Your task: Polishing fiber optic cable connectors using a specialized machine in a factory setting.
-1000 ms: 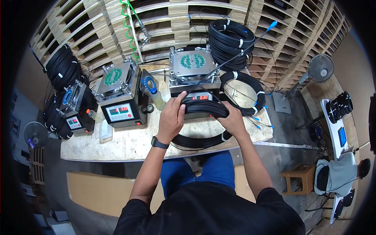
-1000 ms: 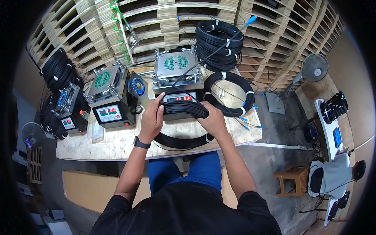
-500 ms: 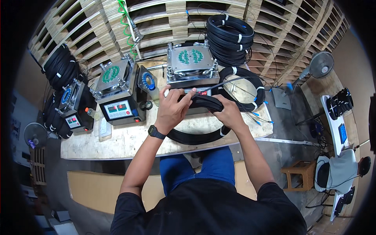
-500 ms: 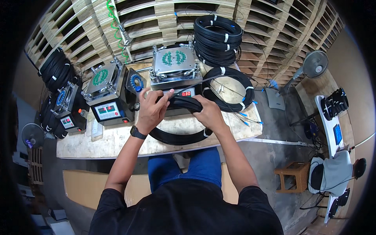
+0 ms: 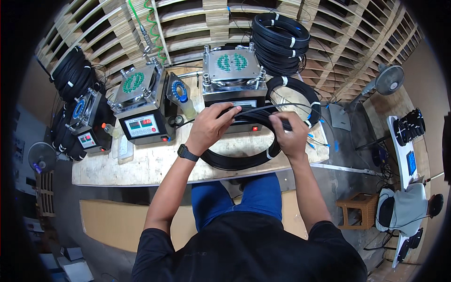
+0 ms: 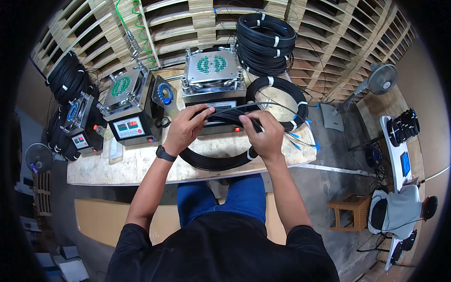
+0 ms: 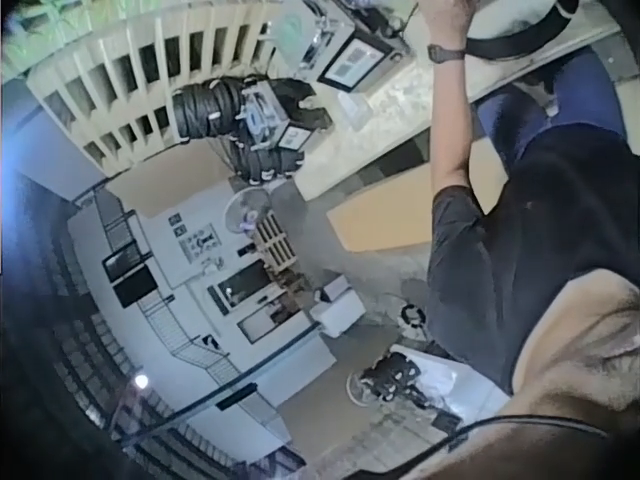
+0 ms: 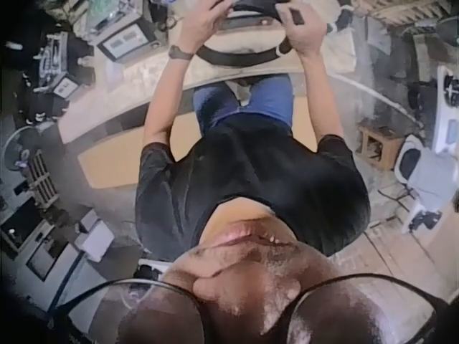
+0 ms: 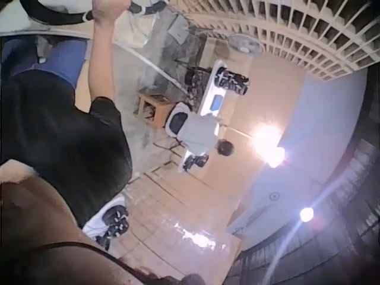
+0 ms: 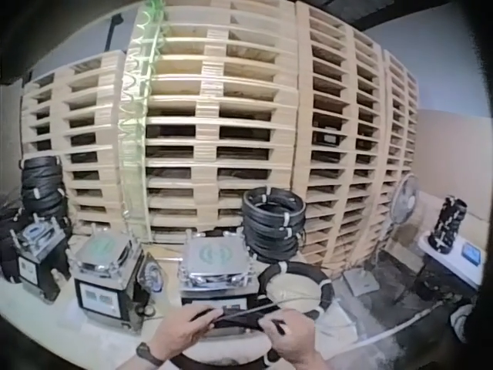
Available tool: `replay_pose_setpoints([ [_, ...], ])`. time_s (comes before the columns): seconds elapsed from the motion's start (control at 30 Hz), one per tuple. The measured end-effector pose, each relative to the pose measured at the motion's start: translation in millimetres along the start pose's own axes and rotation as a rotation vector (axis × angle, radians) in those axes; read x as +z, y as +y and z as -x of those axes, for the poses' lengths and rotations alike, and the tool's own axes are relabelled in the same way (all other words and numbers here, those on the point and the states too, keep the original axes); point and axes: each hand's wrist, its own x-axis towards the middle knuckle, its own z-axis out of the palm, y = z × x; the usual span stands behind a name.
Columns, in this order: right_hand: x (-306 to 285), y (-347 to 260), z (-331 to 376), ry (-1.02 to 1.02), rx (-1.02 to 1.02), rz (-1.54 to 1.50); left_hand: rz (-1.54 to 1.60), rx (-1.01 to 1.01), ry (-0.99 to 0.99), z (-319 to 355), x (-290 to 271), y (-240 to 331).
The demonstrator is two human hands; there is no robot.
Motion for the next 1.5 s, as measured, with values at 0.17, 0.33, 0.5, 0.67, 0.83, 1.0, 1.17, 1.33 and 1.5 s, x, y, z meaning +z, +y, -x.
replay_pose_setpoints([
  [0.17, -3.3, -39.4, -22.7, -0.003, -0.368, 0.183, 0.002, 0.000, 0.003, 0.6, 0.4, 0.0],
  [0.33, 1.5, -23.7, -29.3, -0.233, -0.182, 0.385, 0.011, 0.003, 0.039, 0.2, 5.8, 2.3],
  [0.5, 3.9, -6.8, -11.4, -0.193, -0.009, 0.305, 0.121, -0.079, 0.049, 2.2, 2.0, 1.8],
  [0.67, -1.2, -2.9, -12.1, -0.312, 0.009, 0.432, 0.324, -0.194, -0.159, 1.4, -16.9, -8.1],
  [0.83, -1.2, 37.7, -14.2, -0.292, 0.068, 0.080, 0.458, -0.293, -0.200, -4.0, -6.9, -7.4],
  [1.0, 22.9, 45.4, 4.0, -0.205, 0.177, -0.110, 0.352, -0.504, 0.017, 17.4, 1.1, 9.2],
  [1.17, 26.2, 41.7, 9.3, -0.169, 0.146, -0.126, 0.140, -0.522, -0.030, 30.6, -13.2, 21.8],
  [1.33, 28.8, 39.2, 19.5, -0.115, 0.163, -0.186, 0.134, -0.506, -0.125, 33.3, -29.3, 25.5],
  [1.5, 25.9, 46.1, 22.0, -0.089, 0.186, -0.167, -0.031, -0.536, -0.034, 46.2, -9.8, 31.9],
])
